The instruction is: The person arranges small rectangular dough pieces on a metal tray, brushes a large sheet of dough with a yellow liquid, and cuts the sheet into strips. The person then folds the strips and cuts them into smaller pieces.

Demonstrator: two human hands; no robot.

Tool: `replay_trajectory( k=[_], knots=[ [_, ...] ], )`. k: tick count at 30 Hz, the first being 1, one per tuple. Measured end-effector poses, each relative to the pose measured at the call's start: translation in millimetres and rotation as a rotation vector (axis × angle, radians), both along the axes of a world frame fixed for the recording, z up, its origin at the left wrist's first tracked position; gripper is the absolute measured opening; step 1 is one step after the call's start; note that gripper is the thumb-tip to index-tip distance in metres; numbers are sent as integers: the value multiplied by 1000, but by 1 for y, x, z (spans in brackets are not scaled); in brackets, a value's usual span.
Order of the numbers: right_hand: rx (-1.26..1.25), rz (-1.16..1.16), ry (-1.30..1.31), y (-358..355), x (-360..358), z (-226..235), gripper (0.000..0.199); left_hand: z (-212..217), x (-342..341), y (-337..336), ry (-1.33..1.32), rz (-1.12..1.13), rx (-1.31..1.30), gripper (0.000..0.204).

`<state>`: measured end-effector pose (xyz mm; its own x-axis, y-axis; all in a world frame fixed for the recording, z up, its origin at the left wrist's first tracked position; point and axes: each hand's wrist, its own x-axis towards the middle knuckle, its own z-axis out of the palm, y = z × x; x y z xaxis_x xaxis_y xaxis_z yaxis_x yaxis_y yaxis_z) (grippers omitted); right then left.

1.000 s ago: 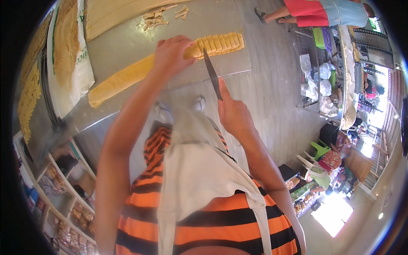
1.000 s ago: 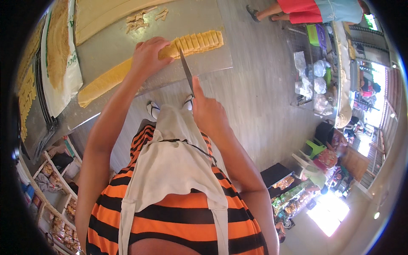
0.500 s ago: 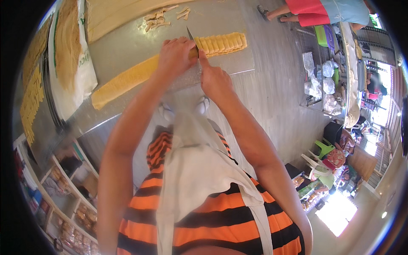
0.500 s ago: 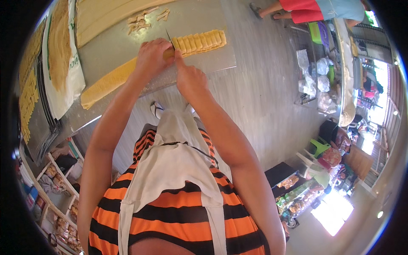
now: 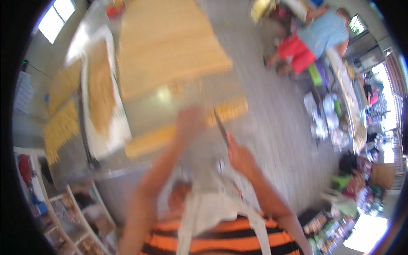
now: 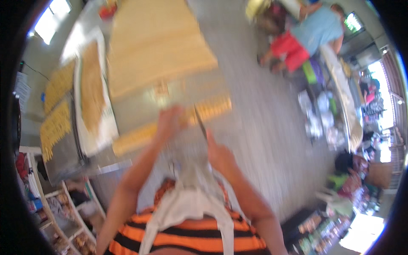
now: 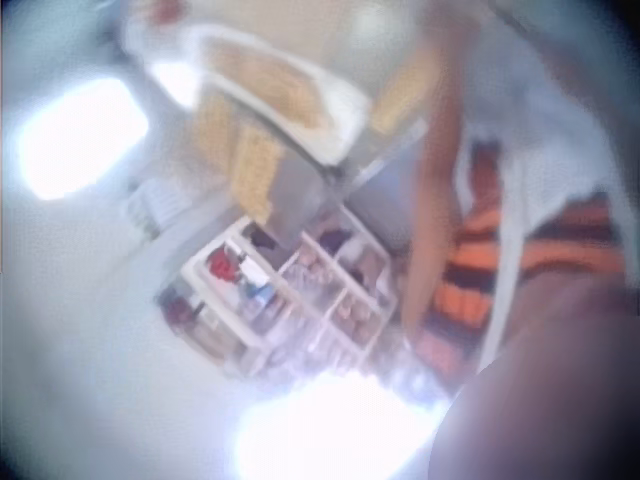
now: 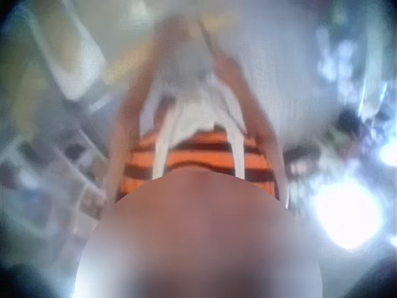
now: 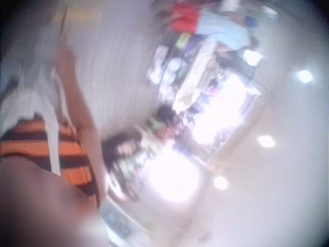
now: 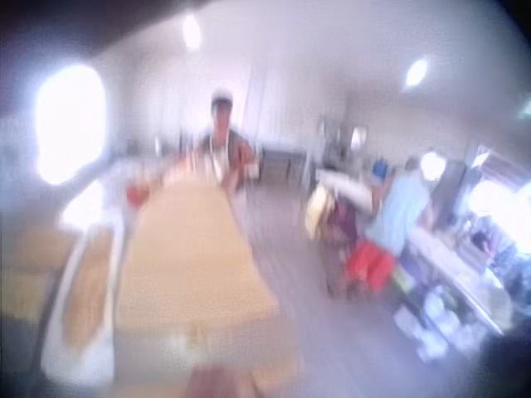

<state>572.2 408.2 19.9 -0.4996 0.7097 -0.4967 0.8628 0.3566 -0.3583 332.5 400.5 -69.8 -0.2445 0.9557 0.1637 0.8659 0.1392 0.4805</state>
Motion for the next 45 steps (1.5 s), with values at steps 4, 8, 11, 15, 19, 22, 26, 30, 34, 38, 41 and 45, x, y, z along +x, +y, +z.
replay_trajectory(
  k=[4, 8, 11, 15, 19, 22, 26, 30, 34, 38, 41, 45],
  knots=[
    [112, 64, 102, 13, -14, -4, 69, 30, -4, -1, -11, 36, -322, 45],
    [121, 38, 158, 13, -13, -8, 71, 34, -3, -5, 0, 57, -220, 40],
    [68, 37, 181, 11, -8, -17, 70, 16, -8, -13, 57, 43, -135, 33],
    [-94, -101, 265, 4, -4, -26, 74, -4, -28, -19, -146, -110, 299, 22],
    [150, -114, 379, -22, 6, -14, 87, -8, -40, -22, -151, -204, 207, 28],
    [119, -141, 327, -51, 21, -2, 77, -10, -42, -31, -110, -253, 162, 28],
    [101, -218, 347, -81, 53, -2, 72, -13, -27, -20, -72, -342, 130, 28],
    [180, -282, 401, -84, 75, -8, 72, -14, -4, -3, -131, -413, 190, 27],
    [82, -264, 318, -74, 82, -7, 70, -15, 7, -2, -124, -337, 141, 27],
    [41, -242, 345, -60, 87, -2, 69, -16, 0, -13, -131, -282, 106, 27],
    [53, -164, 313, -51, 88, -3, 69, -18, -7, -21, -119, -271, 112, 27],
    [36, -135, 300, -38, 87, -9, 70, -22, -9, -21, -158, -281, 114, 26]
  ],
)
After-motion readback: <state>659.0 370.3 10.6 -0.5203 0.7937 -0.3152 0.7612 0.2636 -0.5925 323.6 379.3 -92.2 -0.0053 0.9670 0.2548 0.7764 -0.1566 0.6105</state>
